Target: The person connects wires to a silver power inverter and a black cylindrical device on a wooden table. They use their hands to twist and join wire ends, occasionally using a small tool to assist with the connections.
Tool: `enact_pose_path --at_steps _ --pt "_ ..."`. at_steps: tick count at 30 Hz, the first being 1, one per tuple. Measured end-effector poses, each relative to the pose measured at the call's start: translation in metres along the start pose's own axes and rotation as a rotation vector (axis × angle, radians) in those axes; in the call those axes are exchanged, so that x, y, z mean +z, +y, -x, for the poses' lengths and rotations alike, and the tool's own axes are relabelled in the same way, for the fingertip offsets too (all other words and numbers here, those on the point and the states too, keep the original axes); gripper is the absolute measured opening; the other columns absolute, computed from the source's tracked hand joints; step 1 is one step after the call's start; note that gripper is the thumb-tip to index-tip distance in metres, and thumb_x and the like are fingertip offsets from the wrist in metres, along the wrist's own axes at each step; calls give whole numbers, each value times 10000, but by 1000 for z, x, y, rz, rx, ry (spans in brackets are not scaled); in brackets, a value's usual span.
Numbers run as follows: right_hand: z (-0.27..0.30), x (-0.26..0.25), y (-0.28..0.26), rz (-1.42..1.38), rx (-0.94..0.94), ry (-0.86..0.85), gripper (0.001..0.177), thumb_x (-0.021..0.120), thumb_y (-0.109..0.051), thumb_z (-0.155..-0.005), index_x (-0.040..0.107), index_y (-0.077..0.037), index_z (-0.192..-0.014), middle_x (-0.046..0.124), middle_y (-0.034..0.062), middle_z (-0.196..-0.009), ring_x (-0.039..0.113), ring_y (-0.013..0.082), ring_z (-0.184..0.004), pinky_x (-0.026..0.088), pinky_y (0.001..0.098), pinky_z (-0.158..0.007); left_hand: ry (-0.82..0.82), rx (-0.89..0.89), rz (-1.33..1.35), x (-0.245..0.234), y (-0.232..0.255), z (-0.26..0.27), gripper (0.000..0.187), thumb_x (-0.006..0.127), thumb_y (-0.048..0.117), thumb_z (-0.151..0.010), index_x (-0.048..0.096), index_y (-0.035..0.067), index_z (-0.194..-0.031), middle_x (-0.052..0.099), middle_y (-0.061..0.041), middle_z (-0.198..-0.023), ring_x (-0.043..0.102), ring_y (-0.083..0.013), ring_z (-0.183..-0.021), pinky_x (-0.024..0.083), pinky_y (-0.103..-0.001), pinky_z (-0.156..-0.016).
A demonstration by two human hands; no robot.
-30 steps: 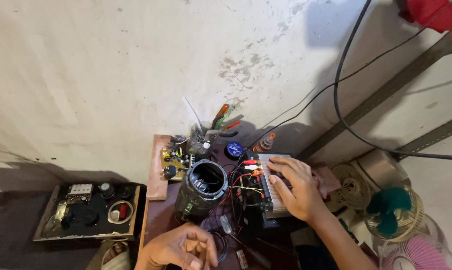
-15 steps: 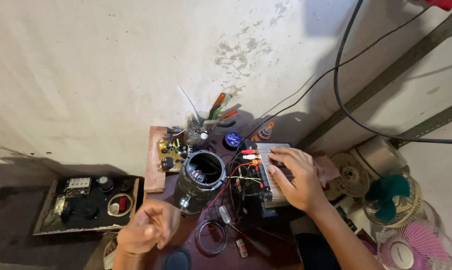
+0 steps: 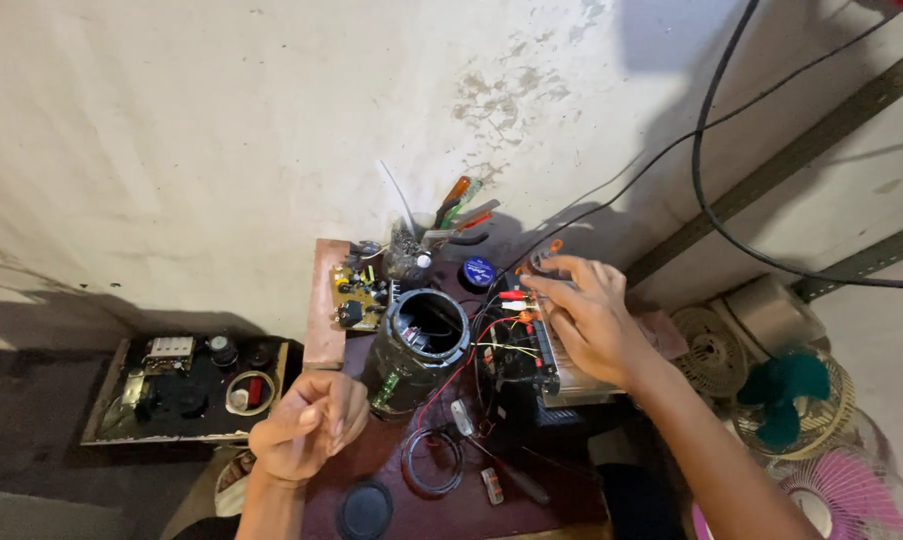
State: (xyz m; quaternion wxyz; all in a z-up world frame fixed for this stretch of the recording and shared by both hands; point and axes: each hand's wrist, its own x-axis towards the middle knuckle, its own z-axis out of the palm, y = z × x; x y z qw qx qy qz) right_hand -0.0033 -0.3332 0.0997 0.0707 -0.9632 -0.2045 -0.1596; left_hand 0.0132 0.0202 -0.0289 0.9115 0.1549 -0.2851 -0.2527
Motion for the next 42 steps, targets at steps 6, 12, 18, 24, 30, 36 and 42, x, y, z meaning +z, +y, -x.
enact_pose_path --at_steps 6,12,18,24,30,36,42 --pt "-16 6 8 11 -76 -33 387 510 4 -917 707 -218 -1166 555 137 -1358 504 384 -1224 316 584 -997 1 1 -35 -3 2 0 353 777 285 -834 580 38 -677 496 -63 -577 381 -131 -447 267 -255 -435" --pt "-21 6 6 -31 -99 -55 370 479 77 -925 667 -177 -1118 574 120 -1322 522 343 -1250 326 558 -1005 -26 21 -8 -2 4 -1 350 764 272 -865 579 29 -695 497 -62 -596 398 -129 -454 276 -245 -442" --pt "-23 8 7 -72 -88 -30 341 501 73 -933 688 -173 -1078 598 89 -1286 575 314 -1168 347 513 -959 -22 32 -17 -2 3 -1 329 749 260 -866 575 31 -708 491 -62 -608 400 -126 -459 283 -242 -432" --pt "-16 9 3 -151 158 -8 287 538 -46 -993 706 -124 -1213 613 75 -1238 532 310 -1298 300 562 -1051 -10 21 -24 -3 5 -1 333 763 264 -864 598 20 -707 499 -72 -604 400 -137 -464 285 -240 -431" --pt "-1 10 -13 -39 431 55 265 547 -115 -983 732 -115 -1172 695 30 -1148 588 230 -1126 358 457 -1030 -19 150 -153 10 11 -7 279 650 240 -928 618 -6 -800 518 -80 -646 424 -128 -509 318 -239 -464" --pt "2 22 -6 -16 350 154 193 564 -156 -967 698 -119 -1100 656 34 -1106 563 274 -1093 363 503 -997 255 322 -835 74 22 -49 385 543 256 -1008 672 -4 -754 565 -55 -601 482 -127 -517 369 -237 -503" --pt "9 40 10 64 316 192 158 619 -217 -920 660 -238 -1071 596 -46 -1047 582 223 -1058 384 467 -991 151 125 -1674 146 14 -149 141 739 180 -857 777 50 -816 749 -191 -714 734 -395 -711 578 -445 -702"
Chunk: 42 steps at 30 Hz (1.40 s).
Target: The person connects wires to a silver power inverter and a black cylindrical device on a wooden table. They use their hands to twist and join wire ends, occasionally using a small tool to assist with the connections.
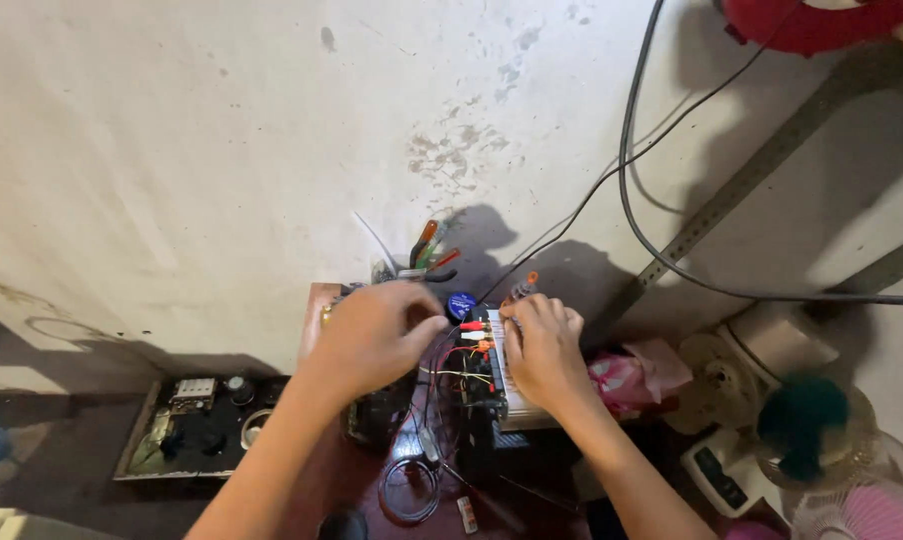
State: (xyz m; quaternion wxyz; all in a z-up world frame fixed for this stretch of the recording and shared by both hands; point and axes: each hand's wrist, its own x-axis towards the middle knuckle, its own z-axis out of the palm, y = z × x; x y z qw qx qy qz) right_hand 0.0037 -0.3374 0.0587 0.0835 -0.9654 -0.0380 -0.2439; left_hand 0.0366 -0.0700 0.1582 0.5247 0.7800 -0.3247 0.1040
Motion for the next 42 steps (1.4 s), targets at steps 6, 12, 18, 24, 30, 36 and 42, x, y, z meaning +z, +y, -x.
enact_pose_path --at_steps 6,12,18,24,30,36,42 --pt "1 -2 -4 -21 31 -22 140 607 -198 -948 658 -217 -1078 582 -29 -1050 566 236 -1090 358 509 -1021 -491 -162 -589 80 -66 -55 253 668 284 -880 809 77 -920 755 -212 -879 740 -457 -911 593 -552 -786" --pt "0 0 -3 -31 57 -17 129 593 -194 -928 647 -218 -1043 589 -6 -1060 565 253 -1092 355 523 -1042 -669 -251 -558 118 -105 -71 241 670 286 -857 811 116 -952 769 -182 -934 748 -425 -950 598 -546 -791" --pt "-1 -4 -7 -14 96 -64 125 592 -222 -930 644 -230 -1043 588 -23 -1078 559 226 -1129 343 527 -1077 -677 -313 -546 122 -95 -69 266 662 279 -858 814 95 -976 768 -233 -1053 726 -440 -1060 601 -540 -865" --pt "-1 -9 -14 -1 107 -73 103 576 -218 -946 640 -223 -1027 594 8 -1084 561 254 -1122 336 540 -1081 -629 -357 -569 130 -107 -80 360 631 253 -820 776 17 -1049 751 -241 -1118 716 -416 -1108 587 -538 -915" --pt "-4 -16 -18 -11 122 -103 125 553 -197 -966 646 -212 -1049 590 16 -1077 561 254 -1134 328 546 -1089 -657 -397 -543 129 -108 -89 433 622 301 -804 772 34 -1110 732 -228 -1215 673 -404 -1205 562 -503 -994" --pt "-3 -16 -17 -26 151 -125 125 544 -195 -976 644 -218 -1046 577 -2 -1082 545 238 -1148 302 547 -1113 -708 -380 -521 125 -107 -85 357 679 299 -801 803 79 -1054 751 -220 -1175 680 -410 -1194 567 -493 -980" --pt "-3 -18 -18 -53 131 -133 115 542 -174 -974 626 -209 -1045 565 -3 -1057 547 246 -1139 303 553 -1106 -710 -463 -592 111 -100 -79 300 636 312 -841 816 168 -1032 757 -177 -1161 690 -377 -1176 587 -494 -966"
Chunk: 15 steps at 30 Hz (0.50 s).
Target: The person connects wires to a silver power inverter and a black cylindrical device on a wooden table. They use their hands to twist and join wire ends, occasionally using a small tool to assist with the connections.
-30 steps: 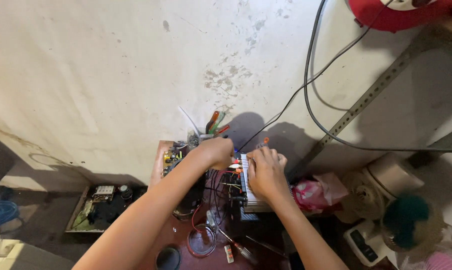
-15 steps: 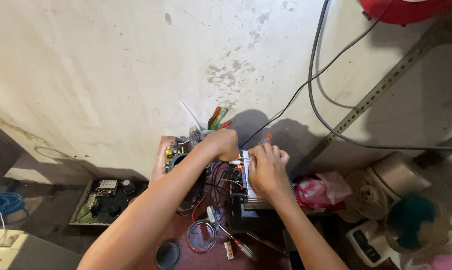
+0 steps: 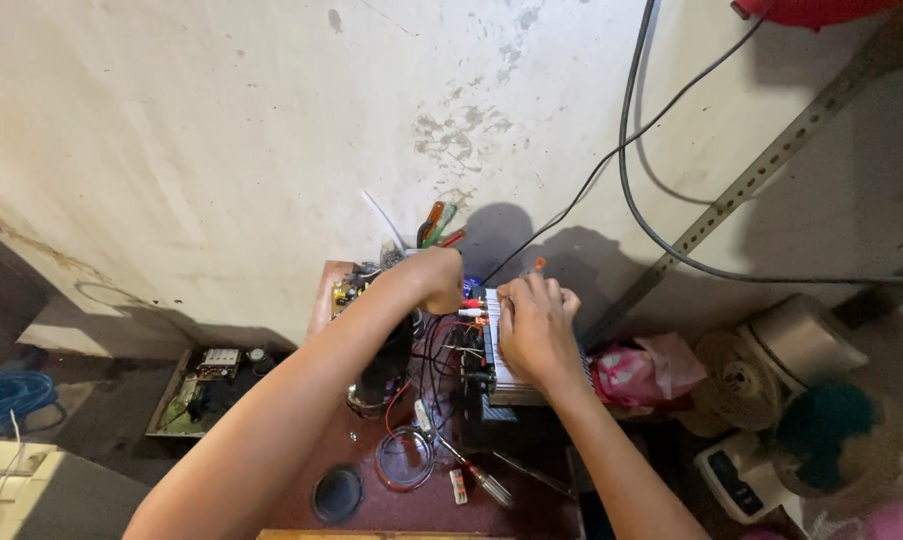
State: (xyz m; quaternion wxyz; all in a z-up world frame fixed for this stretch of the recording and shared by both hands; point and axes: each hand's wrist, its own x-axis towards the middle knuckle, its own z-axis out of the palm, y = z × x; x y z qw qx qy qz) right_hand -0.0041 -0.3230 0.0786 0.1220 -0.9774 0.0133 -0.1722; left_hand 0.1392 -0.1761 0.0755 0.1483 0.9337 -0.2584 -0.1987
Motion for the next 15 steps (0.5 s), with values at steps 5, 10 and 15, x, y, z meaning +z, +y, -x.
enact_pose_path --at_steps 5,10,15 --pt "-1 7 6 7 -13 32 113 567 -193 -958 632 -211 -1049 576 11 -1060 548 250 -1133 314 536 -1097 114 98 42 -13 12 37 209 655 189 -818 830 130 -918 775 -219 -995 730 -442 -1036 613 -509 -857" --pt "-1 9 8 -5 -14 37 127 571 -176 -955 648 -212 -1050 582 10 -1061 553 257 -1129 314 550 -1089 135 148 -6 -5 5 30 192 650 165 -822 832 168 -886 778 -205 -977 731 -434 -1032 612 -515 -866" --pt "-1 6 6 -24 -17 37 134 574 -167 -949 653 -205 -1050 580 26 -1063 548 270 -1130 309 559 -1091 144 191 -57 -3 2 25 178 681 160 -813 836 188 -896 778 -202 -1007 718 -428 -1077 601 -501 -919"
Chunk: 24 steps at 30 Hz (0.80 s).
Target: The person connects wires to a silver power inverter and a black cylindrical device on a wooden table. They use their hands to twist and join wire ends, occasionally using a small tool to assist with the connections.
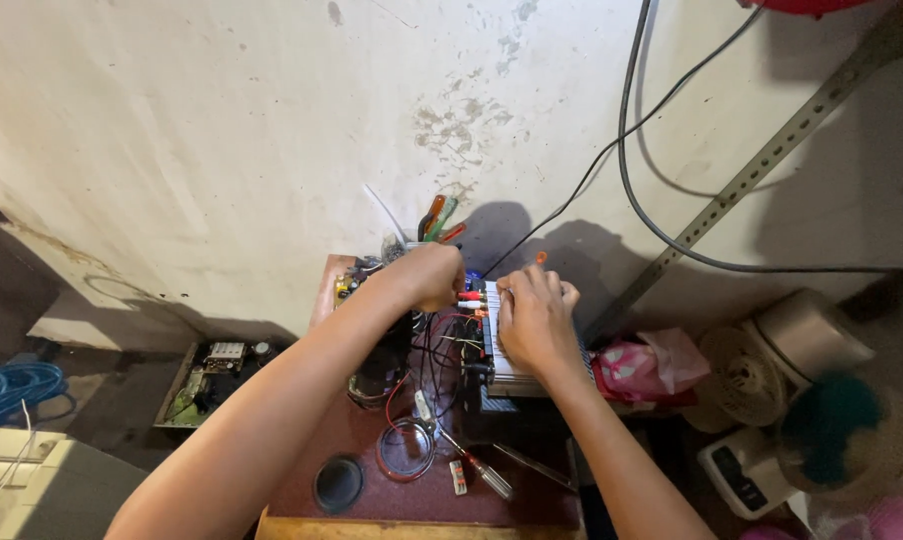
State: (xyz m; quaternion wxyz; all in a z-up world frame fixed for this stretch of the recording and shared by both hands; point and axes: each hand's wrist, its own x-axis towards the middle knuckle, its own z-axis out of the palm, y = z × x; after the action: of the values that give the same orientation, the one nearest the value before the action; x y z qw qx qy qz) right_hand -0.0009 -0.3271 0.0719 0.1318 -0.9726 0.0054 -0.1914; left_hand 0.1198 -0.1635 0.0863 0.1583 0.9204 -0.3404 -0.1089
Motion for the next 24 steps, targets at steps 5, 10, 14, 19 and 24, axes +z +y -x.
enact_pose_path --at_steps 5,10,14,19,24 --pt "-1 3 4 -6 -28 8 126 584 -154 -938 643 -198 -1040 565 23 -1050 538 272 -1137 308 569 -1081 -50 -34 80 -14 10 20 238 661 122 -822 830 155 -987 765 -222 -1070 698 -427 -1126 600 -509 -946" --pt "0 5 5 -14 -30 22 133 582 -154 -940 649 -189 -1049 574 31 -1063 539 274 -1132 315 564 -1079 -85 -82 66 -15 6 25 284 631 123 -782 830 195 -971 767 -194 -1033 708 -408 -1103 603 -483 -926" --pt "-1 10 10 -19 -45 40 132 581 -156 -938 642 -187 -1052 568 34 -1057 537 278 -1127 313 563 -1074 -99 -118 44 -22 7 31 298 628 127 -768 829 212 -971 772 -170 -1029 710 -390 -1108 603 -482 -923" --pt "0 9 8 -23 -41 39 136 584 -152 -937 643 -189 -1054 556 26 -1059 535 274 -1133 313 564 -1081 -94 -128 63 -29 14 39 289 624 109 -768 828 192 -955 772 -182 -1010 718 -398 -1087 601 -478 -914" --pt "0 8 7 -28 -32 38 133 589 -158 -944 644 -188 -1061 557 26 -1065 528 268 -1141 302 555 -1097 -92 -138 29 -32 16 44 280 624 142 -773 826 204 -957 770 -156 -982 724 -377 -1072 598 -472 -918"
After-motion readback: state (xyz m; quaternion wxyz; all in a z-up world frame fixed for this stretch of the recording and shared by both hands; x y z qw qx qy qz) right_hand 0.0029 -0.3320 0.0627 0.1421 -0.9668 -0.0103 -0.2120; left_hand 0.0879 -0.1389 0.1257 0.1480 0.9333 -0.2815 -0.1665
